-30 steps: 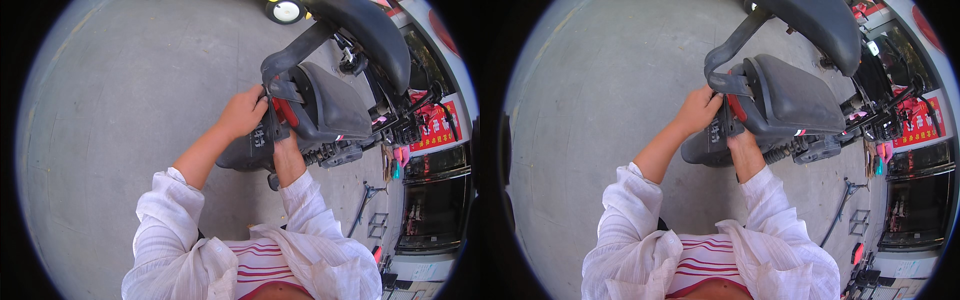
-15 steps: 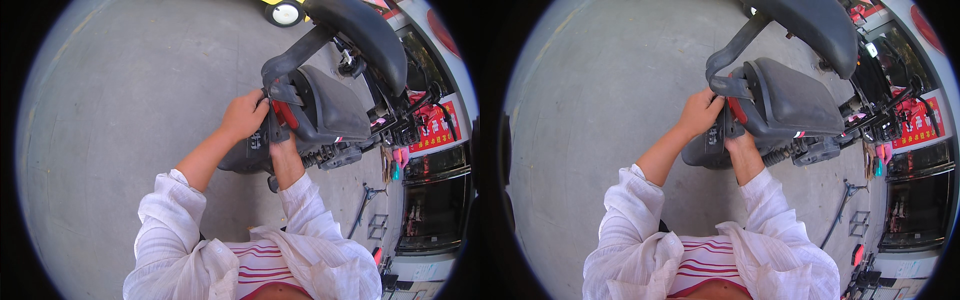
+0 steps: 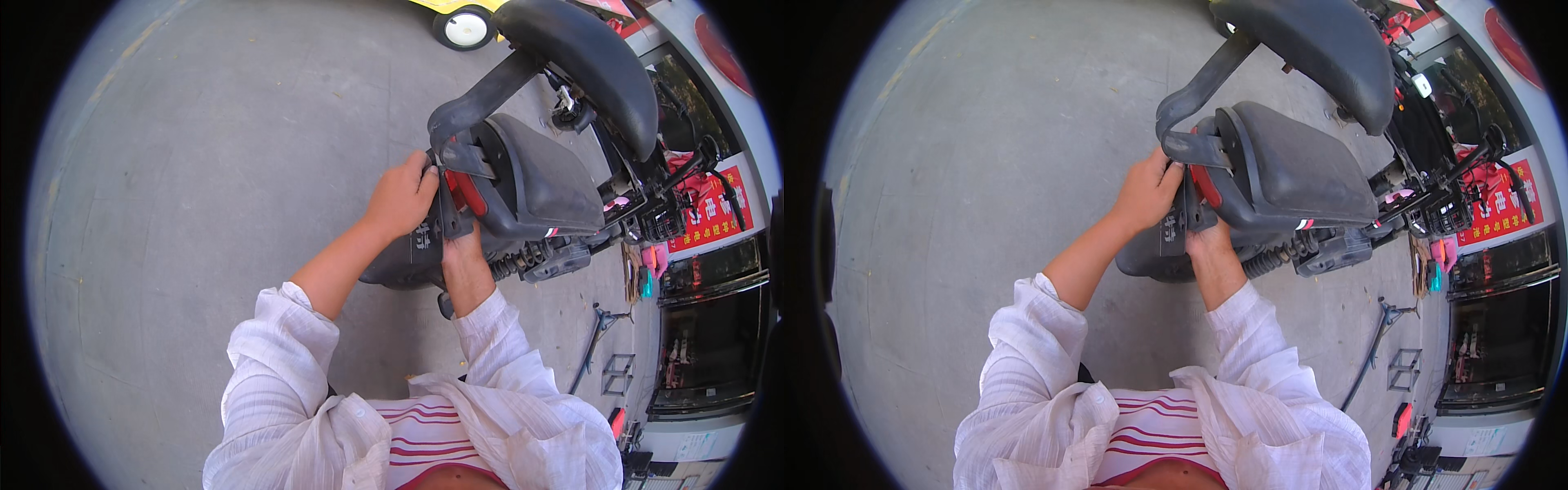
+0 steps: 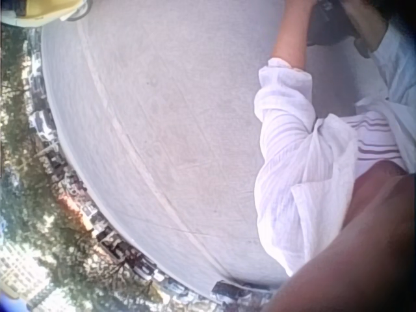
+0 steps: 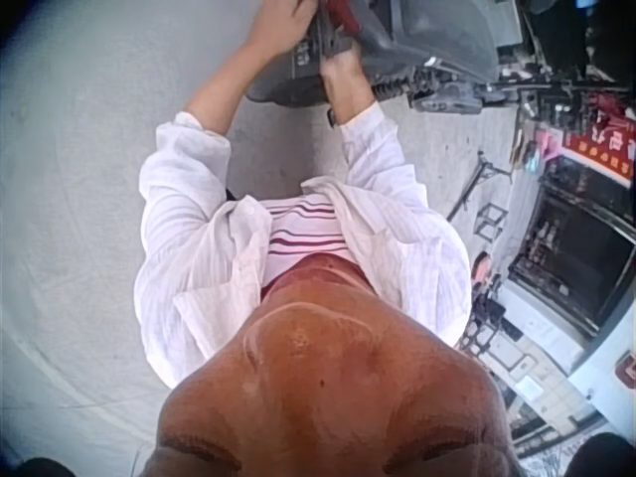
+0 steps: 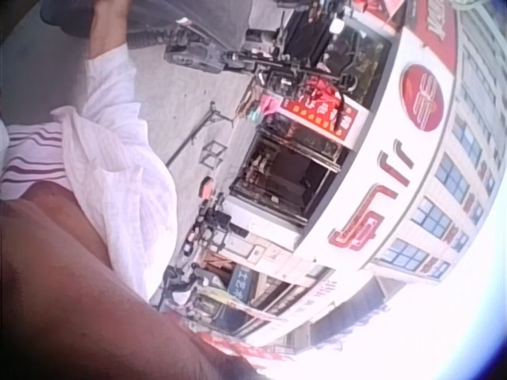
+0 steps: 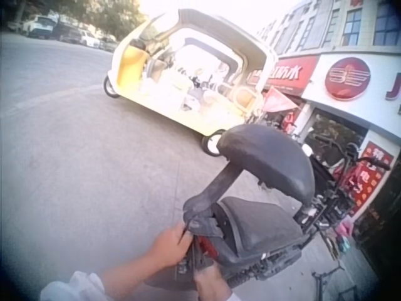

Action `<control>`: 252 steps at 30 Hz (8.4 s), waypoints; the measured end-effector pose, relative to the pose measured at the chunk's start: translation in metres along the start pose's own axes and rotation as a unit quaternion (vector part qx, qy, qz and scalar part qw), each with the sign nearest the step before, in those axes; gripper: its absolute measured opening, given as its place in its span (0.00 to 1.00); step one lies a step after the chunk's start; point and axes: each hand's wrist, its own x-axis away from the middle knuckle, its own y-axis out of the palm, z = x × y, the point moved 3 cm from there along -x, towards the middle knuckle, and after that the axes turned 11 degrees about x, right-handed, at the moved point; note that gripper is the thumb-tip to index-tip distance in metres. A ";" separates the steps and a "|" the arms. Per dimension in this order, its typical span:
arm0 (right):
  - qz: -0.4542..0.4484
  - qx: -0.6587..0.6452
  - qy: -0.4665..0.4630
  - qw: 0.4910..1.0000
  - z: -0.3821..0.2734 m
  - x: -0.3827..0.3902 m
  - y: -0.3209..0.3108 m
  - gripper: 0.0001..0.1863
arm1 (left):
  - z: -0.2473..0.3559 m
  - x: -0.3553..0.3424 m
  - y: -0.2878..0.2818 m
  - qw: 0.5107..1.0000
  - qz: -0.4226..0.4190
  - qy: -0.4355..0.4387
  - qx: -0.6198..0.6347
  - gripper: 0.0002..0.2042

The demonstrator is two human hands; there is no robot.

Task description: The person uses a wrench to tighten bolts on the front basket of an electric scooter, then moves to the rear to install a license plate holder. They attach the holder to the scooter's frame and secure it with bolts.

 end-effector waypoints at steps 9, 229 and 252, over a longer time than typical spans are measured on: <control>0.018 -0.069 0.126 0.989 0.017 0.023 -0.018 0.19 | -0.009 0.000 0.006 0.990 0.049 -0.123 0.052 0.25; -0.139 0.595 -0.166 0.774 -0.017 0.112 -0.048 0.10 | 0.064 0.137 0.014 0.912 -0.024 -0.401 0.081 0.09; -0.098 0.549 -0.092 0.825 -0.025 0.114 -0.048 0.16 | 0.067 0.139 0.019 0.937 -0.060 -0.341 0.039 0.10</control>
